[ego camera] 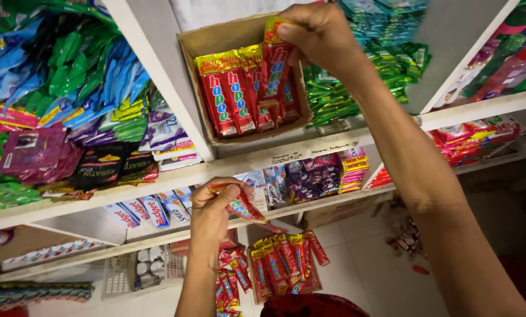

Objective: Organizing small packaged snacks on store shelves, picking up fallen items, and arranging them neatly in a box.

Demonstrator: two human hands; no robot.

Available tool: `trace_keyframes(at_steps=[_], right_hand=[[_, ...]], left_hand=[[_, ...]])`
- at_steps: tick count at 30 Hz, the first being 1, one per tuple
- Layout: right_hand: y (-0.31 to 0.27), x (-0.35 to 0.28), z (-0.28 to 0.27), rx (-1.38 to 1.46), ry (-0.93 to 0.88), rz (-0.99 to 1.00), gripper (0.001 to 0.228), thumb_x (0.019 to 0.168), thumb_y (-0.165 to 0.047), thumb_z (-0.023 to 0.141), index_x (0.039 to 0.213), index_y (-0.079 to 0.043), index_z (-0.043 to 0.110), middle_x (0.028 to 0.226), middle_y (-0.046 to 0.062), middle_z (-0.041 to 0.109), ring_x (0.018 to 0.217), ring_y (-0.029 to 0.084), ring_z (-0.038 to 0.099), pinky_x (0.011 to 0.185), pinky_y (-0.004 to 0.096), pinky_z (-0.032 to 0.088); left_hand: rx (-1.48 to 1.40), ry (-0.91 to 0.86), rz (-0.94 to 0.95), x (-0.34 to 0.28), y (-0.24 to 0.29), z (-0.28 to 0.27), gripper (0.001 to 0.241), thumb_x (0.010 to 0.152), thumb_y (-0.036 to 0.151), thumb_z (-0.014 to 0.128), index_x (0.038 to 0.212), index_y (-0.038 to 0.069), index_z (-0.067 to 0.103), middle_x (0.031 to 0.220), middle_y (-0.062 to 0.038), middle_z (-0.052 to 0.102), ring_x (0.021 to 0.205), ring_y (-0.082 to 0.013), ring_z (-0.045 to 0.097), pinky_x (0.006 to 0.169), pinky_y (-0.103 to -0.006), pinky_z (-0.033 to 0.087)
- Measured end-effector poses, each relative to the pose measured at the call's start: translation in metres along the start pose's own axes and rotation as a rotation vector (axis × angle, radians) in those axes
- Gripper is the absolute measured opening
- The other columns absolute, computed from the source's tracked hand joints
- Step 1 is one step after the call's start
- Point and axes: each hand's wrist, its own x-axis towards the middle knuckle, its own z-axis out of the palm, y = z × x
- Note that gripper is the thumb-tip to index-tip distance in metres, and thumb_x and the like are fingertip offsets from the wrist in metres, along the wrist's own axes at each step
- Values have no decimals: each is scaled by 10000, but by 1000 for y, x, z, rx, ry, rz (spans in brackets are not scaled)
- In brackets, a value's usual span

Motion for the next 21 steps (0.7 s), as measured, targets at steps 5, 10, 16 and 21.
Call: trace_keyframes(at_steps=[5, 10, 16, 21], right_hand=[[18, 12, 5, -85, -5, 104, 126, 1086, -131, 619, 1019, -44, 682, 781, -16, 679, 634, 52, 676, 507, 223, 511], [58, 20, 14, -181, -82, 92, 111, 1029, -106, 634, 943, -41, 660, 699, 22, 660, 582, 91, 700, 472, 262, 536], [87, 31, 35, -343, -148, 318, 115, 990, -169, 664, 936, -69, 682, 625, 82, 664, 475, 150, 653, 409, 307, 545], [109, 44, 48, -457, -52, 437, 74, 931, -132, 662, 962, -77, 700, 707, 145, 703, 542, 272, 709, 503, 400, 574]], left_hand=[[-9, -47, 2, 6, -11, 7, 134, 907, 47, 755, 1022, -21, 746, 934, -178, 776, 808, -263, 749, 775, -416, 620], [37, -55, -33, 8, -18, 16, 130, 889, 41, 752, 1012, -1, 765, 912, -160, 785, 775, -240, 748, 742, -398, 624], [61, -75, -23, 10, -25, 25, 102, 905, 28, 749, 1003, 5, 770, 896, -148, 788, 754, -224, 741, 708, -375, 615], [56, -3, -90, 15, -29, 29, 101, 887, 45, 759, 979, 8, 773, 883, -139, 796, 791, -228, 762, 739, -371, 621]])
